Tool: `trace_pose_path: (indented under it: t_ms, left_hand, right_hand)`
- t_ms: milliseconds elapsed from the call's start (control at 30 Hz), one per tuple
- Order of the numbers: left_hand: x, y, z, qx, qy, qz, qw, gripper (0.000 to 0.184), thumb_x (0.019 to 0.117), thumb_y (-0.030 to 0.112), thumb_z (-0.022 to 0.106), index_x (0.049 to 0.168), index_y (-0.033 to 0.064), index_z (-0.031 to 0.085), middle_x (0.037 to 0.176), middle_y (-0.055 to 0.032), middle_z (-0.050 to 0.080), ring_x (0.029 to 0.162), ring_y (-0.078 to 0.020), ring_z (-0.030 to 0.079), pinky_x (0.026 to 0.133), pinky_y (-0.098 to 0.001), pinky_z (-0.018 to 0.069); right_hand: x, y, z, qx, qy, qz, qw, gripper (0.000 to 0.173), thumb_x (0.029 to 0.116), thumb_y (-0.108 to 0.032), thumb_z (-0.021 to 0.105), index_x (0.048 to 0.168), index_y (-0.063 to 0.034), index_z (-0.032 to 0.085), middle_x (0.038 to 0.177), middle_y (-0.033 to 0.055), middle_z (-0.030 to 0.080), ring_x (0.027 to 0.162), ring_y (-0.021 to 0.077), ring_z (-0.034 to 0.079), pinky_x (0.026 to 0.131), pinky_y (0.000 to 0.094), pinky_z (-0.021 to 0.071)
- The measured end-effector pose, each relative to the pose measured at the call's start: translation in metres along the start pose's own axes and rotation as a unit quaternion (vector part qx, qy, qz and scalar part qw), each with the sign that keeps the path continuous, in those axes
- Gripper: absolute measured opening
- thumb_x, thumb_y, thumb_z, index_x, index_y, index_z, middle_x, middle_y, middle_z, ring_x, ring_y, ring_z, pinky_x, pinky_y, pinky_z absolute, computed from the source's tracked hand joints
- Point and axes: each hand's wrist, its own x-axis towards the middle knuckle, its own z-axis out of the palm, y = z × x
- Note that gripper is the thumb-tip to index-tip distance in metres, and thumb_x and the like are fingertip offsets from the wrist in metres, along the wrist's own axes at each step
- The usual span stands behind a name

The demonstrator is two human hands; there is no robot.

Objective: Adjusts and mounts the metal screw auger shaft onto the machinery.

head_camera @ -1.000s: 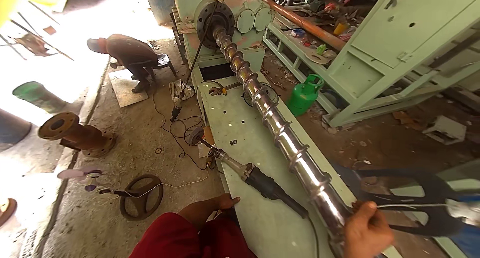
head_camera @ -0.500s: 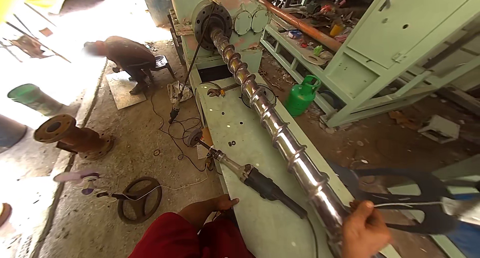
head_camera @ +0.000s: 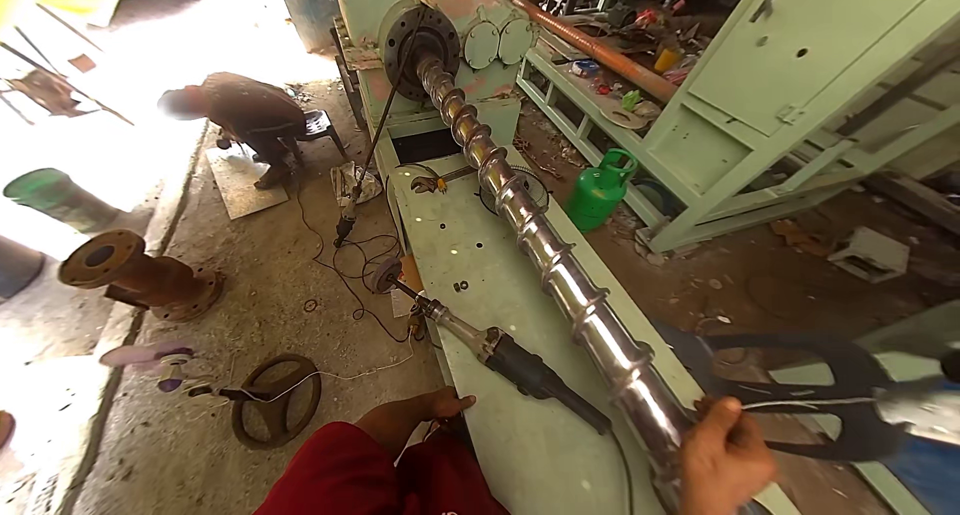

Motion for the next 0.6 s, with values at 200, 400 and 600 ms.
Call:
trace_pose_path:
  t_ms: [200,400,600]
  left_hand:
    - [0.0016,-0.0011,-0.0002,-0.002,0.000,-0.002,1.000,0.068,0.1042,0.057,0.052,0.141,0.0004,0.050,0.122,-0.0233,0.067,0.105,-0.0334,0.072,0.091,-0.0515,0.0591]
    - [0.0030,-0.0026,-0.0011,-0.003,0.000,-0.001,1.000,0.067,0.1037,0.058,0.052,0.139,0.0004,0.052,0.119,-0.0223,0.069,0.101,-0.0320,0.073,0.088,-0.0505,0.0601]
    - [0.0002,-0.0018,-0.0003,-0.002,-0.002,0.006,1.000,0.067,0.1043,0.057,0.052,0.139,0.0004,0.052,0.119,-0.0227,0.068,0.101,-0.0328,0.072,0.089,-0.0511,0.0594]
  right_hand:
    - [-0.0001,-0.0011,0.0002,0.002,0.003,0.000,1.000,0.047,0.1109,-0.034,0.046,0.101,0.0045,0.070,0.085,0.0107,0.070,0.079,0.0089,0.067,0.077,0.0301,0.0555]
    - [-0.0007,-0.0021,-0.0004,-0.003,0.004,-0.002,1.000,0.047,0.1110,-0.033,0.045,0.100,0.0040,0.071,0.085,0.0108,0.070,0.079,0.0092,0.067,0.076,0.0304,0.0553]
    - [-0.0009,-0.0014,-0.0007,-0.006,0.002,-0.001,1.000,0.047,0.1110,-0.034,0.045,0.100,0.0046,0.071,0.086,0.0115,0.071,0.080,0.0104,0.068,0.078,0.0315,0.0554]
